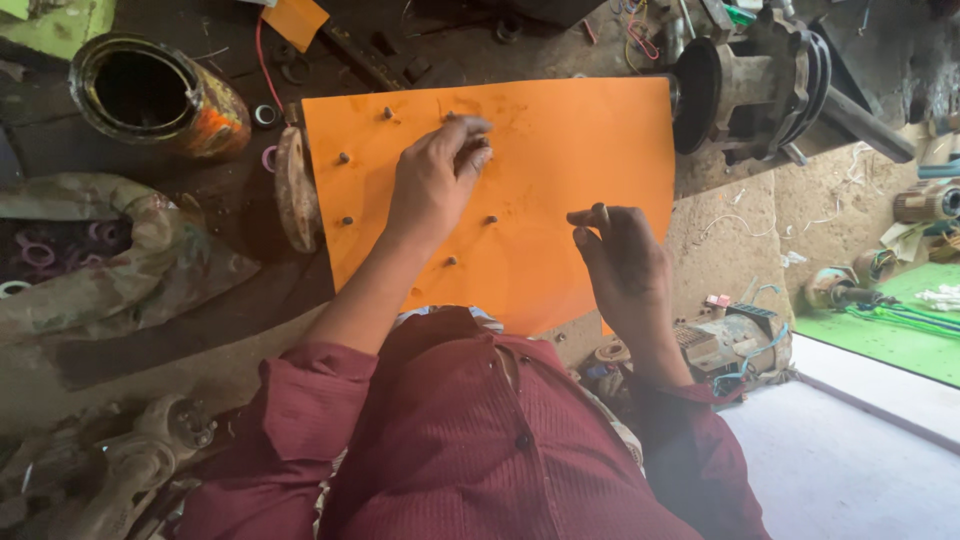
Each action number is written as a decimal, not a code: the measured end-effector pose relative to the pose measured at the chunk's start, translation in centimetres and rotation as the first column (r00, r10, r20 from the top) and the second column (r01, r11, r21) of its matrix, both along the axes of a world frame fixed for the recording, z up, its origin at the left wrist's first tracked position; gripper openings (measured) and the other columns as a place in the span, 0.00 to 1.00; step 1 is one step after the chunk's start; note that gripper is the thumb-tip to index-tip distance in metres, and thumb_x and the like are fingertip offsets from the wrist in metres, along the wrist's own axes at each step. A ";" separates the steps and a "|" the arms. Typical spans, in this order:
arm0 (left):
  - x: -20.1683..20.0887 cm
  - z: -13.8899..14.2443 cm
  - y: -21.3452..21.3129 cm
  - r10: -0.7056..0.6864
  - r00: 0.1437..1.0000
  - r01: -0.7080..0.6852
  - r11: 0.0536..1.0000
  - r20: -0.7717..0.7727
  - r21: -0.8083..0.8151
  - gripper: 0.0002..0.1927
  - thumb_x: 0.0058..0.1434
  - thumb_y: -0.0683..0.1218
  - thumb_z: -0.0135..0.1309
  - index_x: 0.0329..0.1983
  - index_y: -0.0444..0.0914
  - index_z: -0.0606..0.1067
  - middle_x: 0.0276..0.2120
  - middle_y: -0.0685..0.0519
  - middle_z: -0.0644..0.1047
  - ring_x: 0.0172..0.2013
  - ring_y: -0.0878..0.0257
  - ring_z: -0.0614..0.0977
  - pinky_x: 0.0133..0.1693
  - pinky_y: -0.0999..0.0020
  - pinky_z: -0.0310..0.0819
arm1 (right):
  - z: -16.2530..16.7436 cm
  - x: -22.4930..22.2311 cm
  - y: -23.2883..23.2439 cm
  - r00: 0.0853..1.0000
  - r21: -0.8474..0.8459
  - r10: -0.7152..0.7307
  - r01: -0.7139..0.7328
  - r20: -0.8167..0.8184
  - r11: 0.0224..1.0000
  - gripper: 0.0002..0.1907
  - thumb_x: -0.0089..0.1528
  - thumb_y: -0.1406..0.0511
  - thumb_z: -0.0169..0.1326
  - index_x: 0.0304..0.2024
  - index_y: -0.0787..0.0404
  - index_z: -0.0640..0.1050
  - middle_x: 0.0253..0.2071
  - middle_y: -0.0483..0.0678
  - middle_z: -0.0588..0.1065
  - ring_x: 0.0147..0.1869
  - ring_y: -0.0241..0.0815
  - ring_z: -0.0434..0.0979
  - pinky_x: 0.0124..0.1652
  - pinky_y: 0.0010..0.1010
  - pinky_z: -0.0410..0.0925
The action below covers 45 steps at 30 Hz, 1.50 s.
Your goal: The person lays an orange sheet over bolts protruding from the workbench and uses a pen to trace a circle around each bolt head, marking hole positions across the sheet. They press the sheet flat with one hand while marking each bolt in turn.
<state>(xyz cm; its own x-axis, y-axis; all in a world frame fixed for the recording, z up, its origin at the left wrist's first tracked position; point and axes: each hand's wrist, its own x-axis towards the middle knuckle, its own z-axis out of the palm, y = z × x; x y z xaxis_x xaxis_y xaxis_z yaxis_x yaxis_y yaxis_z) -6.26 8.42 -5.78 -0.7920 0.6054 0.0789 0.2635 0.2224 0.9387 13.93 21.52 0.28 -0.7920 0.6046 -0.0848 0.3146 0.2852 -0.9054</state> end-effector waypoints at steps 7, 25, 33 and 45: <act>0.5 -0.7 0.0 -0.064 0.947 0.046 0.997 -0.316 -0.062 0.06 0.65 0.41 0.60 0.43 0.38 0.75 0.34 0.50 0.80 0.37 0.50 0.81 0.41 0.56 0.76 | -0.2 1.8 -0.9 0.999 -0.010 -0.040 0.040 0.035 0.999 0.09 0.70 0.71 0.53 0.53 0.66 0.73 0.50 0.47 0.81 0.49 0.30 0.76 0.49 0.23 0.70; 1.2 -1.0 0.1 -0.062 0.943 0.053 0.998 -0.327 -0.035 0.13 0.64 0.39 0.61 0.46 0.40 0.69 0.35 0.54 0.79 0.42 0.54 0.80 0.43 0.58 0.77 | 4.3 -5.3 0.2 0.952 0.369 0.214 -0.123 -0.217 0.921 0.14 0.74 0.78 0.52 0.57 0.66 0.62 0.52 0.56 0.81 0.56 0.46 0.86 0.54 0.29 0.79; 0.8 -1.4 0.2 -0.016 0.965 0.016 1.000 -0.262 -0.004 0.17 0.63 0.39 0.62 0.46 0.41 0.64 0.34 0.54 0.78 0.39 0.52 0.81 0.38 0.55 0.78 | 2.5 -9.6 -1.0 0.937 0.401 0.252 -0.141 -0.240 0.905 0.16 0.70 0.78 0.56 0.53 0.68 0.63 0.48 0.54 0.81 0.51 0.45 0.87 0.49 0.30 0.78; 0.5 -1.5 0.5 -0.006 0.972 0.006 1.000 -0.234 -0.002 0.17 0.63 0.40 0.64 0.43 0.41 0.65 0.32 0.54 0.76 0.37 0.54 0.81 0.36 0.56 0.79 | 1.0 -9.8 -0.3 0.914 0.369 0.199 -0.060 -0.352 0.927 0.13 0.73 0.78 0.52 0.54 0.67 0.62 0.51 0.53 0.79 0.54 0.45 0.86 0.51 0.29 0.81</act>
